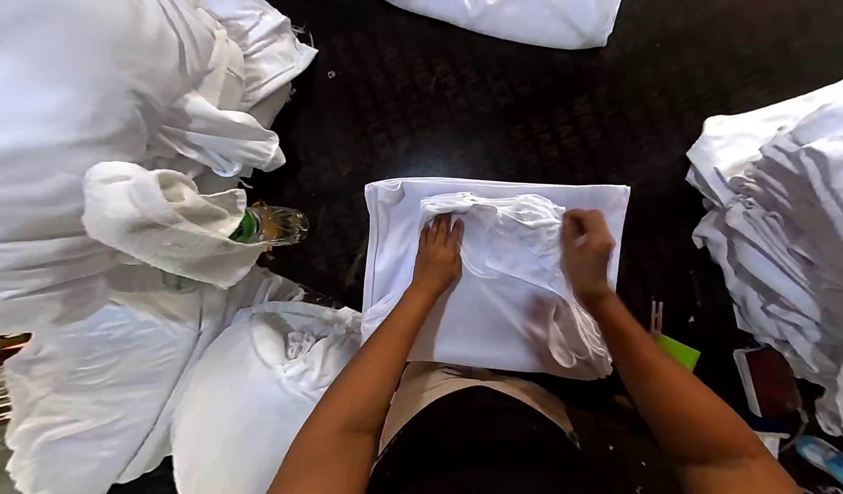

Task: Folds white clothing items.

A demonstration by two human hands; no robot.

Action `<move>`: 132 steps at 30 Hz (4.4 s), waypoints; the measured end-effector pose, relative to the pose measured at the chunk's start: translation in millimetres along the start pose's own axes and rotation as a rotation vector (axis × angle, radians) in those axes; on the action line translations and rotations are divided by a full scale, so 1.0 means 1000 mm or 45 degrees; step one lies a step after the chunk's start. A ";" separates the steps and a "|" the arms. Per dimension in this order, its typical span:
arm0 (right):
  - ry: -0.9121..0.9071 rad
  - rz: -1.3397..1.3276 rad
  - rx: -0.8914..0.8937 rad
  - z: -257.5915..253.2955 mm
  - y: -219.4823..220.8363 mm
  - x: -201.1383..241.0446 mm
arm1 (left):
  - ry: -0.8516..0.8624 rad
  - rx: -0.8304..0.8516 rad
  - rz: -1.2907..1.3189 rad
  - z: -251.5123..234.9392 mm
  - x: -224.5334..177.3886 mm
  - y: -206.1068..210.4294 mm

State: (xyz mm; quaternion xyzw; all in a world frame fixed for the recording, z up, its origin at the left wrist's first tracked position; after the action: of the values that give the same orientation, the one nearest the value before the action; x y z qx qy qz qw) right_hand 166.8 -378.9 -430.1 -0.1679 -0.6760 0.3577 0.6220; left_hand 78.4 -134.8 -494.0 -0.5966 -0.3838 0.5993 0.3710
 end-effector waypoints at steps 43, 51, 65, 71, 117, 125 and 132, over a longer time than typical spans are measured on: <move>0.351 0.007 0.046 0.193 -0.081 -0.104 | -0.599 -0.224 0.158 0.176 0.033 -0.098; 0.938 0.484 0.308 0.107 -0.096 -0.141 | 0.068 -0.053 0.403 -0.048 -0.075 -0.020; 0.684 -0.277 -0.041 0.050 -0.074 -0.094 | 0.085 0.201 0.393 -0.129 -0.079 0.004; 0.493 -0.781 0.461 -0.014 0.015 0.000 | -0.002 0.481 0.312 -0.148 -0.069 -0.001; 1.254 -1.809 0.150 -0.046 0.086 0.038 | 0.047 0.743 0.266 -0.162 -0.062 -0.046; 0.591 -0.559 -0.063 -0.011 -0.027 -0.060 | -0.659 0.103 0.115 -0.065 0.053 -0.116; 0.763 0.213 -0.016 0.075 -0.069 -0.160 | -1.164 0.268 -0.042 0.140 0.123 -0.121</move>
State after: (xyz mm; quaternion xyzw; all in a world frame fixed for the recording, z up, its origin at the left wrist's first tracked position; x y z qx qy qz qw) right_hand 136.7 -554.8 -495.5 -0.3249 -0.4486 0.3380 0.7609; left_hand -65.0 25.7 -438.7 -0.2243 -0.4545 0.8302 0.2321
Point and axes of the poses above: each hand's wrist, its own z-axis away from the middle knuckle, its own y-axis out of the palm, x = y × z, the point moved 3 cm from there along -z, towards the middle knuckle, and after that the axes turned 1 degree about -z, right-handed, at the moved point
